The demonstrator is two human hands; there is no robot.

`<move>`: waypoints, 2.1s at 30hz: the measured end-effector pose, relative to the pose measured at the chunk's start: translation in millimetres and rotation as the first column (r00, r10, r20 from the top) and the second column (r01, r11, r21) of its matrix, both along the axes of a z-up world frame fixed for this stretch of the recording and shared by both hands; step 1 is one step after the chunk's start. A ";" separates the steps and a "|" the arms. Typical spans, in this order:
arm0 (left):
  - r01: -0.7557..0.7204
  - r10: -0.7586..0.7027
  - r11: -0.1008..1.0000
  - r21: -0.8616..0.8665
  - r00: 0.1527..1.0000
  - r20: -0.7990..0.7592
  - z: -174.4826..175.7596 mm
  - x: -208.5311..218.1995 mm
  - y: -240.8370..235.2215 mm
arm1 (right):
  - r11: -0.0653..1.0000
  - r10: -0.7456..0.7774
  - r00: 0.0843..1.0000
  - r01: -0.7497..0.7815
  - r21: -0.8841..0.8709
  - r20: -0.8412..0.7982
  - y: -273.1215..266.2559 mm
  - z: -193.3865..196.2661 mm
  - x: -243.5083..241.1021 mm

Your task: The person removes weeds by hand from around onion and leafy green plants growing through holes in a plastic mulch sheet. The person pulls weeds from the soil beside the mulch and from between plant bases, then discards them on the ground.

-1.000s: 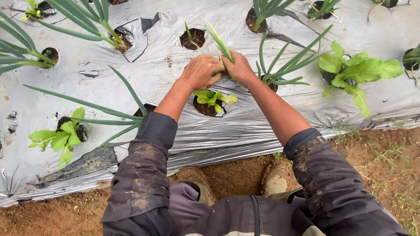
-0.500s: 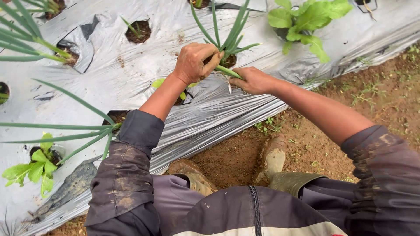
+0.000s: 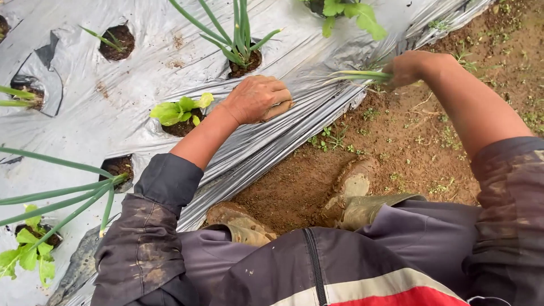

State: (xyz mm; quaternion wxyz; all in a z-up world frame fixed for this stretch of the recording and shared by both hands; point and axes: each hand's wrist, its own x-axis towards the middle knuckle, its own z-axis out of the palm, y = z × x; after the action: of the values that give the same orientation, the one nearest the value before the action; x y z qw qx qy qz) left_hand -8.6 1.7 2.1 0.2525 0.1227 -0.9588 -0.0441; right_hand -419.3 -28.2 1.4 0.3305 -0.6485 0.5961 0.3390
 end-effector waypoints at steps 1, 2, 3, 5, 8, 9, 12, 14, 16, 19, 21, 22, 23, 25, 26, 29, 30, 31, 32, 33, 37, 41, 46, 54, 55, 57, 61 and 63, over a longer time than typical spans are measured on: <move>-0.002 0.001 1.000 0.031 0.999 0.034 0.9 -2.1 -0.2 | 0.999 0.006 0.998 -0.003 0.041 -0.066 2.1 -0.1 -1.7; -0.007 0.003 0.998 0.064 0.998 0.069 1.3 -3.4 0.3 | 0.996 0.017 0.991 -0.006 0.084 -0.132 3.9 -0.7 -2.5; -0.001 -0.004 0.998 0.069 0.998 0.070 -0.3 -5.8 -1.6 | 0.996 0.011 0.991 0.001 0.089 -0.131 5.5 2.7 -1.5; -0.027 0.015 0.994 0.107 0.993 0.118 -3.9 -7.9 -3.3 | 0.999 -0.041 0.996 0.039 -0.028 -0.077 7.0 8.3 3.4; -0.063 0.040 0.993 0.105 0.978 0.206 -13.8 -12.6 -6.9 | 0.970 0.137 0.978 -0.165 -0.181 -0.156 -3.1 -25.0 -7.2; -0.061 0.038 0.992 0.106 0.978 0.207 -16.3 -16.2 -8.3 | 0.970 0.136 0.979 -0.163 -0.180 -0.155 -1.8 -32.1 -6.0; -0.139 0.103 0.980 0.139 0.965 0.241 -30.2 -20.9 -11.3 | 0.935 0.241 0.955 -0.276 -0.223 -0.173 -1.0 -48.3 1.2; -0.206 0.167 0.971 0.121 0.948 0.271 -45.5 -23.9 -16.9 | 0.928 0.167 0.972 -0.211 -0.307 -0.164 -4.9 -48.7 2.8; -0.206 0.171 0.971 0.118 0.953 0.251 -48.8 -26.4 -21.6 | 0.848 0.166 0.973 -0.223 -0.480 -0.159 -12.7 -64.1 -14.4; -0.214 0.177 0.968 0.128 0.952 0.251 -43.5 -33.9 -28.6 | 0.772 0.174 0.968 -0.249 -0.584 -0.184 -12.4 -51.0 -5.6; -0.228 0.182 0.963 0.147 0.945 0.272 -42.6 -41.8 -31.6 | 0.806 0.190 0.959 -0.274 -0.525 -0.209 -5.8 -48.2 6.9; -0.246 0.194 0.956 0.162 0.939 0.284 -44.3 -47.0 -34.8 | 0.854 0.201 0.938 -0.309 -0.419 -0.281 -1.8 -54.9 10.2; -0.265 0.206 0.948 0.176 0.933 0.295 -45.9 -52.8 -37.5 | 0.892 0.218 0.911 -0.332 -0.306 -0.350 2.6 -61.5 12.9; -0.279 0.220 0.943 0.179 0.930 0.294 -49.9 -63.4 -43.4 | 0.920 0.115 0.950 -0.212 -0.329 -0.289 -0.2 -73.0 20.5; -0.298 0.231 0.933 0.203 0.926 0.297 -55.0 -68.9 -39.3 | 0.942 0.020 0.974 -0.094 -0.323 -0.224 5.2 -81.7 24.0; -0.377 0.273 0.894 0.243 0.887 0.371 -57.6 -75.6 -34.8 | 0.900 -0.025 0.994 -0.024 -0.435 -0.107 13.9 -108.2 10.8; -0.371 0.263 0.894 0.252 0.889 0.376 -62.8 -73.8 -32.4 | 0.905 -0.031 0.994 -0.017 -0.425 -0.106 17.1 -104.0 8.7; -0.428 0.285 0.874 0.232 0.837 0.468 -67.4 -72.8 -30.2 | 0.900 -0.047 0.999 0.042 -0.434 -0.003 19.8 -99.2 5.9; -0.482 0.314 0.855 0.194 0.776 0.547 -69.6 -73.3 -34.8 | 0.887 -0.060 0.993 0.098 -0.451 0.098 14.4 -91.1 1.3; -0.478 0.313 0.857 0.190 0.778 0.544 -74.8 -72.6 -34.8 | 0.885 -0.063 0.993 0.100 -0.455 0.096 12.3 -78.8 -4.7; -0.439 0.322 0.890 0.121 0.795 0.513 -83.2 -67.9 -25.3 | 0.964 -0.125 0.978 0.160 -0.211 0.170 14.7 -63.2 -38.1; -0.465 0.361 0.879 0.107 0.795 0.488 -76.1 -77.3 -26.0 | 0.998 0.019 0.998 -0.023 -0.062 -0.067 22.9 -67.7 -60.1; -0.524 0.445 0.849 0.064 0.776 0.447 -74.5 -95.6 -17.7 | 0.969 -0.080 0.991 0.052 -0.240 -0.110 31.3 -101.3 -39.8; -0.590 0.550 0.808 0.012 0.760 0.345 -90.6 -109.1 -15.4 | 0.929 0.056 0.986 -0.110 -0.353 -0.160 21.3 -152.8 -43.8; -0.589 0.558 0.808 -0.005 0.763 0.325 -90.7 -109.6 -16.0 | 0.948 0.009 0.999 -0.025 -0.316 -0.053 19.1 -141.8 -46.5; -0.586 0.561 0.810 -0.018 0.766 0.313 -87.8 -109.1 -14.2 | 0.964 -0.046 0.997 0.059 -0.260 0.055 19.1 -118.9 -50.3; -0.579 0.559 0.814 -0.032 0.768 0.313 -78.1 -110.9 -12.6 | 0.977 -0.138 0.989 0.146 -0.154 0.061 20.5 -98.5 -70.1; -0.576 0.554 0.817 -0.027 0.770 0.316 -77.7 -111.2 -14.3 | 0.993 -0.077 0.997 0.077 -0.092 0.002 24.1 -104.1 -75.9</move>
State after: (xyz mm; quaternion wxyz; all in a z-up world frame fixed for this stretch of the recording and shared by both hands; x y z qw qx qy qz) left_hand -119.7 -12.7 -75.7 0.0959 0.4195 -0.9025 0.0196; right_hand -495.2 -4.1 -102.7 0.3127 -0.6393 0.6359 0.2985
